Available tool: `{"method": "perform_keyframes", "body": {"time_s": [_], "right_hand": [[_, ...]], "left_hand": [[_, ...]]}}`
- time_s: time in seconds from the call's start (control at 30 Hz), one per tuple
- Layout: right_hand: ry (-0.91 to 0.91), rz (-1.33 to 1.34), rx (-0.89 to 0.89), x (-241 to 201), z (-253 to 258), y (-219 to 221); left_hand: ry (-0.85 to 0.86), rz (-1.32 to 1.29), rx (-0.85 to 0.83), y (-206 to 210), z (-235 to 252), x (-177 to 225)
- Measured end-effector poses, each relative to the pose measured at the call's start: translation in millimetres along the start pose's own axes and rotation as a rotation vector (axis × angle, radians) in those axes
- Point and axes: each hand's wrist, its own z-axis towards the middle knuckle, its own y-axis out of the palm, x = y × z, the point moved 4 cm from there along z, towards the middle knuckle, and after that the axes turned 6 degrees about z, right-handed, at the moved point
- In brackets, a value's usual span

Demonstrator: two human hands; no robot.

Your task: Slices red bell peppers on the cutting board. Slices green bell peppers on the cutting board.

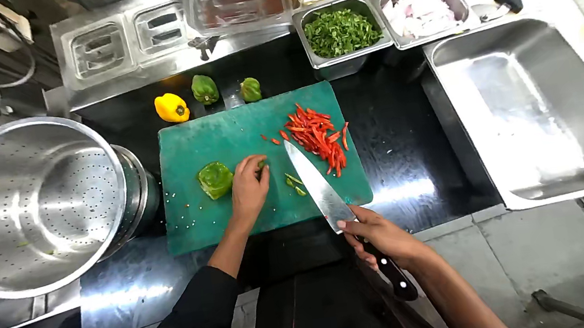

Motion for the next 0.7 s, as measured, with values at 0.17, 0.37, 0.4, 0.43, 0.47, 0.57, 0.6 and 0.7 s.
{"method": "perform_keyframes", "body": {"time_s": [0.17,0.37,0.4,0.43,0.47,0.57,0.6,0.7], "right_hand": [[-0.016,-0.295,-0.009,-2,-8,-9],[0.109,-0.976,0.098,1,-19,-10],[0.107,-0.983,0.128,-1,-18,-15],[0.100,-0.980,0.175,-4,-18,-18],[0.093,-0.978,0.222,-9,-19,-20],[0.056,-1.018,0.325,-19,-20,-18],[0.051,-1.048,0.339,-21,-21,-15],[0.081,-1.124,0.312,-19,-26,3]], "left_hand": [[-0.107,-0.116,0.083,-9,1,-7],[-0.263,-0.566,0.052,-20,-10,-8],[-0.253,-0.603,-0.015,-20,-11,-4],[-0.230,-0.622,-0.118,-20,-12,1],[-0.194,-0.606,-0.246,-18,-13,7],[-0.077,-0.426,-0.421,-2,-11,10],[-0.066,-0.368,-0.366,1,-11,8],[-0.032,-0.273,-0.130,-3,-18,0]]}}
